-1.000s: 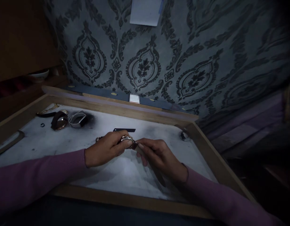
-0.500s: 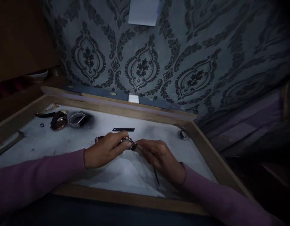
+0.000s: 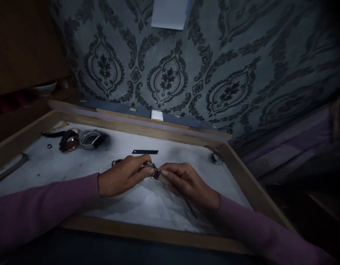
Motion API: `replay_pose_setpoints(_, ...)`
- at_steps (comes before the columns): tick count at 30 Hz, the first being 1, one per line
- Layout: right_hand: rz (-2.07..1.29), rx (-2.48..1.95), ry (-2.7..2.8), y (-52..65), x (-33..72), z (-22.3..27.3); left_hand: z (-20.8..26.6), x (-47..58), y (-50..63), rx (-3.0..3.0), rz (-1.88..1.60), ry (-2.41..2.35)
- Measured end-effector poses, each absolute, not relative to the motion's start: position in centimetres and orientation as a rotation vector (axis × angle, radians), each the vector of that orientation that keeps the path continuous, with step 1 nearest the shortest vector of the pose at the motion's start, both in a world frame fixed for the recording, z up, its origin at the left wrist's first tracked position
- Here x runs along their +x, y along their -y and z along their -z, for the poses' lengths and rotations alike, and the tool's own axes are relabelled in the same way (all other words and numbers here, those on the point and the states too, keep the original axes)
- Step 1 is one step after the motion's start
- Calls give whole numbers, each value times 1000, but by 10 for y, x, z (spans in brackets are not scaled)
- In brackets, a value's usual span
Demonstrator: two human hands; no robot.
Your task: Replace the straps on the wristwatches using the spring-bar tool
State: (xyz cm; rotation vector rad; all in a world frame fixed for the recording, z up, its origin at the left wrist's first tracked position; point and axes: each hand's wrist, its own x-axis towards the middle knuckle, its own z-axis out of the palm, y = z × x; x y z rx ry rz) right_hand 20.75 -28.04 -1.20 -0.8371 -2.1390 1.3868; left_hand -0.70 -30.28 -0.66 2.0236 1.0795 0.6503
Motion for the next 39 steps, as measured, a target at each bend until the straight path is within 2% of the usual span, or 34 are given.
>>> replay_pose_setpoints(4, -832, -757, 2385, 281, 209, 14, 5, -5, 303, 1968, -662, -1058)
replay_pose_setpoints(6, -690, -721, 2430, 281, 209, 15, 5, -4, 302, 1889, -657, -1039)
replay_pose_setpoints(9, -751, -745, 2417, 281, 209, 15, 6, -4, 301, 1842, -640, -1029)
replay_pose_setpoints(15, -1311, -864, 2190, 281, 206, 12, 9, -7, 302, 2011, -658, -1094)
replay_pose_setpoints(17, -1240, -849, 2227, 281, 206, 12, 8, -7, 302, 2026, -651, -1102)
replay_pose_setpoints(20, -900, -790, 2369, 281, 207, 13, 7, -6, 302, 1977, -630, -1095)
replay_pose_setpoints(23, -740, -726, 2433, 281, 210, 15, 5, -5, 302, 1874, -593, -1076)
replay_pose_setpoints(29, -741, -695, 2481, 280, 210, 15, 7, -5, 300, 1681, -544, -947)
replay_pose_setpoints(35, -1092, -731, 2381, 277, 209, 10, 10, -7, 300, 1705, -547, -937)
replay_pose_setpoints(39, -910, -680, 2441, 277, 211, 12, 9, -6, 299, 1555, -525, -895)
